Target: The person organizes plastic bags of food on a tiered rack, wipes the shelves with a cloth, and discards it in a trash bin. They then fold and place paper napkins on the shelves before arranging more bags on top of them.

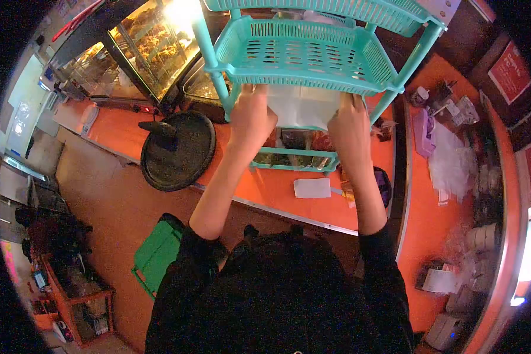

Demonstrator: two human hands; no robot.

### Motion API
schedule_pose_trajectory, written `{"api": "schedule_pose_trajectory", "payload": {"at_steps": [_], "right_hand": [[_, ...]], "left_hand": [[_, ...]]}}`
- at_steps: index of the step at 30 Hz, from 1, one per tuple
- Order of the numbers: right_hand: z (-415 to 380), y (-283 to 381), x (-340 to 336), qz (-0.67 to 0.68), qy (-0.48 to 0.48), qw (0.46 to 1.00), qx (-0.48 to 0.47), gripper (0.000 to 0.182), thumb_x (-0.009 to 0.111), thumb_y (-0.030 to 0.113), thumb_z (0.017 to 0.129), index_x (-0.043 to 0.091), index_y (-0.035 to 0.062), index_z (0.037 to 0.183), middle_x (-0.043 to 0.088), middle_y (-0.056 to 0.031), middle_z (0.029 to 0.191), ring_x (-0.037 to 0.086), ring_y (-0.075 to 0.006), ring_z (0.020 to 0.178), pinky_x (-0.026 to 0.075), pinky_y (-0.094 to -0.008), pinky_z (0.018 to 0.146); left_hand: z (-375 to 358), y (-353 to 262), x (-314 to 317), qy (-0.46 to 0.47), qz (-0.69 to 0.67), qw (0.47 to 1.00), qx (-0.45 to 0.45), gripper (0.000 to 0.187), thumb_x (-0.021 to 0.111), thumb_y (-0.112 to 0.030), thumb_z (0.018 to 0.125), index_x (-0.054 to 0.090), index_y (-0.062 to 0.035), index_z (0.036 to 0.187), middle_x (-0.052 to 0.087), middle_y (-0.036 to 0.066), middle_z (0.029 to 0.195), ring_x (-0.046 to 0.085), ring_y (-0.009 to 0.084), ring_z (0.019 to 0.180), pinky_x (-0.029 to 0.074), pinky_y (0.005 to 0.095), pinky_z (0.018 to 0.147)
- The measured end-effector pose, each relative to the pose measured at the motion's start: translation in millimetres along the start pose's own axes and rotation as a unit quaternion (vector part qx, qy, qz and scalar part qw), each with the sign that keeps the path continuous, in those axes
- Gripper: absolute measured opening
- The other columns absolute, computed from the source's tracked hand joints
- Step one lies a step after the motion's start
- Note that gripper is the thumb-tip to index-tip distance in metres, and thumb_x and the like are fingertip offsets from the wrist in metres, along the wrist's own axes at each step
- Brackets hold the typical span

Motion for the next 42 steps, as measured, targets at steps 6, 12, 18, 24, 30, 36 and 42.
{"api": "schedule_pose_trajectory", "payload": {"at_steps": [6, 12, 18, 24, 30, 36, 42], "right_hand": [[19, -45, 67, -0.02, 0.172, 0.984, 0.028, 0.057, 0.056, 0.002, 0.068, 0.044, -0.0094, 0.123, 0.048, -0.0347, 0.121, 0.046, -0.047, 0.115, 0.039, -0.0483, 0.1], [20, -61, 77, -0.007, 0.273, 0.959, 0.077, 0.08, 0.062, 0.008, 0.064, 0.033, -0.0066, 0.137, 0.034, -0.032, 0.141, 0.029, -0.0452, 0.133, 0.025, -0.0449, 0.113], [20, -44, 74, -0.243, 0.153, 0.958, -0.015, 0.059, 0.056, 0.018, 0.076, 0.048, -0.0035, 0.13, 0.042, -0.0282, 0.138, 0.036, -0.0406, 0.132, 0.032, -0.0562, 0.103], [18, -36, 88, -0.116, 0.338, 0.928, 0.103, 0.064, 0.063, 0.028, 0.075, 0.046, -0.0016, 0.129, 0.045, -0.0293, 0.134, 0.037, -0.0439, 0.13, 0.03, -0.0556, 0.106], [10, -25, 51, -0.113, 0.227, 0.964, 0.084, 0.044, 0.064, 0.03, 0.081, 0.055, 0.0012, 0.114, 0.059, -0.0234, 0.11, 0.054, -0.039, 0.107, 0.046, -0.045, 0.087], [-127, 3, 39, 0.155, 0.313, 0.937, 0.007, 0.022, 0.068, 0.023, 0.079, 0.06, 0.0024, 0.082, 0.06, -0.0164, 0.087, 0.063, -0.0347, 0.076, 0.05, -0.0453, 0.063], [-238, -79, 133, 0.08, 0.33, 0.939, 0.06, 0.044, 0.069, 0.043, 0.076, 0.063, 0.0042, 0.096, 0.06, -0.0154, 0.095, 0.064, -0.0341, 0.081, 0.053, -0.0444, 0.068]], "left_hand": [[28, 36, 33, 0.035, 0.068, 0.997, -0.008, 0.054, 0.067, -0.009, 0.064, 0.057, -0.0013, 0.116, 0.049, 0.027, 0.127, 0.053, 0.0425, 0.111, 0.045, 0.046, 0.092], [33, 57, 55, 0.162, 0.116, 0.979, -0.047, 0.072, 0.072, -0.009, 0.062, 0.046, -0.0011, 0.129, 0.049, 0.026, 0.129, 0.053, 0.0422, 0.113, 0.045, 0.044, 0.096], [28, 39, 54, 0.134, 0.195, 0.971, -0.042, 0.082, 0.074, -0.01, 0.06, 0.041, -0.0007, 0.135, 0.046, 0.022, 0.135, 0.044, 0.0367, 0.126, 0.039, 0.0435, 0.104], [26, 41, 85, 0.226, 0.146, 0.963, -0.031, 0.087, 0.076, -0.035, 0.067, 0.038, -0.0023, 0.138, 0.038, 0.021, 0.143, 0.038, 0.0399, 0.13, 0.031, 0.0471, 0.109], [26, 54, 88, 0.286, 0.196, 0.938, -0.028, 0.076, 0.069, -0.045, 0.075, 0.046, -0.0016, 0.132, 0.044, 0.023, 0.138, 0.041, 0.0421, 0.126, 0.035, 0.0456, 0.106], [-44, -38, 10, -0.033, 0.017, 0.987, 0.157, 0.026, 0.064, -0.013, 0.078, 0.061, -0.0026, 0.101, 0.059, 0.017, 0.092, 0.057, 0.0376, 0.088, 0.049, 0.0448, 0.078], [-194, 57, 162, 0.248, -0.239, 0.938, -0.052, 0.01, 0.064, -0.011, 0.079, 0.066, -0.0044, 0.087, 0.062, 0.013, 0.077, 0.061, 0.0204, 0.066, 0.049, 0.0322, 0.062]]}}
Point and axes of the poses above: each hand's wrist, its own z-axis towards the middle knuckle, its own x-axis out of the palm, y = z × x, the point moved 7 cm from there along z, towards the middle knuckle
